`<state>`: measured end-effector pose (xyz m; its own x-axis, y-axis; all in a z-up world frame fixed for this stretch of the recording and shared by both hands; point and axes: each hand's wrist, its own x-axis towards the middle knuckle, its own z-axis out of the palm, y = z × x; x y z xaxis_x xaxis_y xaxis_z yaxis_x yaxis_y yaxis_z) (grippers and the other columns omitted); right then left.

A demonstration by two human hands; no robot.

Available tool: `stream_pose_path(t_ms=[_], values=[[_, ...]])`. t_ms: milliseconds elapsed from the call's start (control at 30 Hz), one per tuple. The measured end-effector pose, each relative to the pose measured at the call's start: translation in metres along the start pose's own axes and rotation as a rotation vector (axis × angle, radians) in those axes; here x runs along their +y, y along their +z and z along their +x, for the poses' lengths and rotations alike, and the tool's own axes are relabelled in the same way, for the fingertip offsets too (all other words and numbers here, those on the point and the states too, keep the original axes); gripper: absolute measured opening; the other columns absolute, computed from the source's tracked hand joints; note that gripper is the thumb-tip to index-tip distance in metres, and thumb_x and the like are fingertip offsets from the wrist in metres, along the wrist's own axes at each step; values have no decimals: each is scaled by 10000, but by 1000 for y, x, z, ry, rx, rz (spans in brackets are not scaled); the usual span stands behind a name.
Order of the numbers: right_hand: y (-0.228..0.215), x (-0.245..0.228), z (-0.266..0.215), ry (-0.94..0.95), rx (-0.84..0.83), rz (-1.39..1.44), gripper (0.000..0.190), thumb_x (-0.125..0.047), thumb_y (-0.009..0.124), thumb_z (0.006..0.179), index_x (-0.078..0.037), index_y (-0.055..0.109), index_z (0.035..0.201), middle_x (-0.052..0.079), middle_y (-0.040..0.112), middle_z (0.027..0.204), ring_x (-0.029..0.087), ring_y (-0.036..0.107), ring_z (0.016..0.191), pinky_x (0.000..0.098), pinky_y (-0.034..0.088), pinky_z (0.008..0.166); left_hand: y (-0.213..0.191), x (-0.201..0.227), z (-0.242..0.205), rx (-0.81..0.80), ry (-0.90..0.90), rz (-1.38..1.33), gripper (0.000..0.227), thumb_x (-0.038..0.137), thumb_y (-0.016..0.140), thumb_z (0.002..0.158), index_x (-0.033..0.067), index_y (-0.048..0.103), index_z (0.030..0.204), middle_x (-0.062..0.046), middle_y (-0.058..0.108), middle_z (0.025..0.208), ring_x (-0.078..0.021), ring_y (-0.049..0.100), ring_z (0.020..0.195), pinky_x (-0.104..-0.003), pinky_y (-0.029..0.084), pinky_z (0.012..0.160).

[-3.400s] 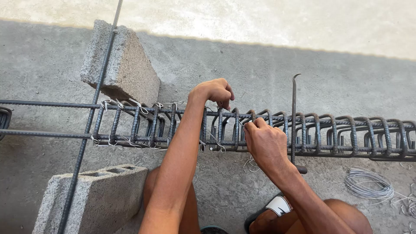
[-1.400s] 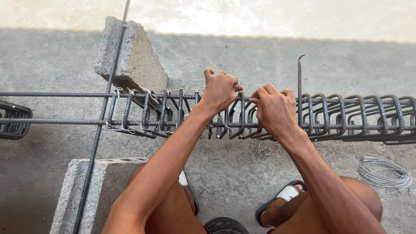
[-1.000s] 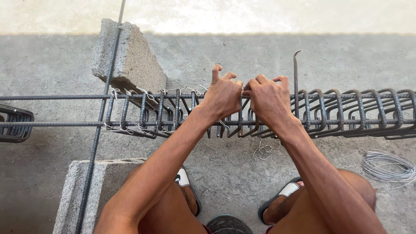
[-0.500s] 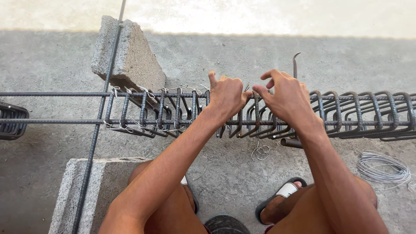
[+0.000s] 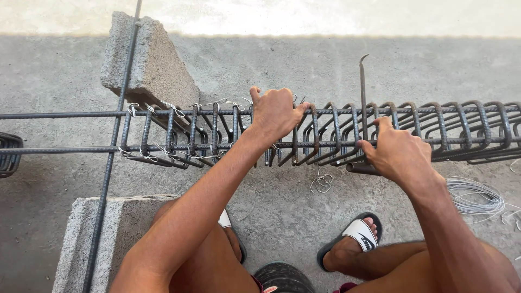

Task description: Tying steel rebar together using wire and a manual hook tool

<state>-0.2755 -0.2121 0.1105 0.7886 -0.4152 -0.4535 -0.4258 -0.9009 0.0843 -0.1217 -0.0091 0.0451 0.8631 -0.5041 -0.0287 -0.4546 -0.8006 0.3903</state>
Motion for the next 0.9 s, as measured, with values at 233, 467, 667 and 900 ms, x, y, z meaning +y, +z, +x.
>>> stream_pose_path(t_ms=[233,467,667,900], values=[[43,3,1,0,69,65,616,-436,541,973,-205,380,1520,261,761,1050,503,728,1030,596,536,906,6,-2,2,21,-63,-94,429,487,660,889,70,717,805,-187,732,794,-397,737,956,-571,212,1088],[21,13,-20,-57,124,409,521,-287,629,918,-184,577,1426,108,772,903,416,720,986,542,522,936,0,0,5,-1,-92,-98,416,498,661,860,96,747,793,-207,746,842,-438,731,979,-557,237,1068],[-17,-5,-66,-166,127,900,461,-79,622,944,-69,614,1405,152,729,821,262,733,757,414,553,765,-7,-1,4,-1,-138,-123,447,537,653,833,104,752,781,-192,758,868,-426,731,1016,-554,210,1094],[-4,-22,-58,-314,-134,1258,441,49,621,929,116,578,1362,292,722,737,351,750,611,384,555,458,4,1,10,74,-175,-227,490,556,719,794,144,597,1027,-155,751,926,-411,724,1045,-499,259,1066]])
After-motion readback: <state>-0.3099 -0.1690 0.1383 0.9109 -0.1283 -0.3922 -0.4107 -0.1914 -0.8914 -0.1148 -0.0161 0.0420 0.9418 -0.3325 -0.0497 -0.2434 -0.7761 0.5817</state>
